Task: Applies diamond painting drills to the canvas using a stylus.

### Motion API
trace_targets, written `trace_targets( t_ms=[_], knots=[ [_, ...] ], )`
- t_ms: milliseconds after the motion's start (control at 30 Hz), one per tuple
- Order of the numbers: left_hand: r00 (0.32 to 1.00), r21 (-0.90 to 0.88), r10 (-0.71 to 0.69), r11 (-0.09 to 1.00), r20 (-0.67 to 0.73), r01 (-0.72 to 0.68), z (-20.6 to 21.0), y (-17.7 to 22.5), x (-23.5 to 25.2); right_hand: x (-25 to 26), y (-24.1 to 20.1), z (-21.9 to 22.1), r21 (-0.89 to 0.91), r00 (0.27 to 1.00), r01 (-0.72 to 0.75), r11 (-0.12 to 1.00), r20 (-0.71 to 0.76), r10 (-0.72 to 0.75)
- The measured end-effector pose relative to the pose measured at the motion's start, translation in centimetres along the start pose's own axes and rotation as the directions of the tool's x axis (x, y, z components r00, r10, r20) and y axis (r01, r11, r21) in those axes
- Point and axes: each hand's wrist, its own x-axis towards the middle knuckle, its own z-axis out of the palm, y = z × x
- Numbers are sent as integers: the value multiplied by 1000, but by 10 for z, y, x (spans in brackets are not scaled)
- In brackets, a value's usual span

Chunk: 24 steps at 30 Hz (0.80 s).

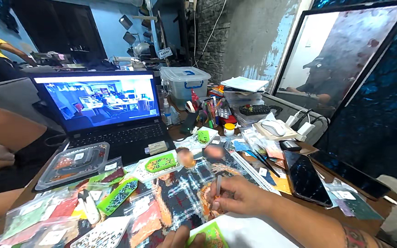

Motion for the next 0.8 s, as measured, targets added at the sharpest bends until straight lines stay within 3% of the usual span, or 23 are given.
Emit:
trace_targets(
  t_ms=[133,267,800],
  knots=[
    [1000,1,-3,1000,-5,3,1,-1,0,0,0,3,-32,998,55,998,-36,-56],
    [1000,-5,-9,1000,-7,9,1,-1,0,-1,-8,8,89,991,106,990,-87,-98],
    [1000,-20,-22,1000,7,22,-3,2,0,-2,-12,19,164,985,168,972,10,-172]
  ],
)
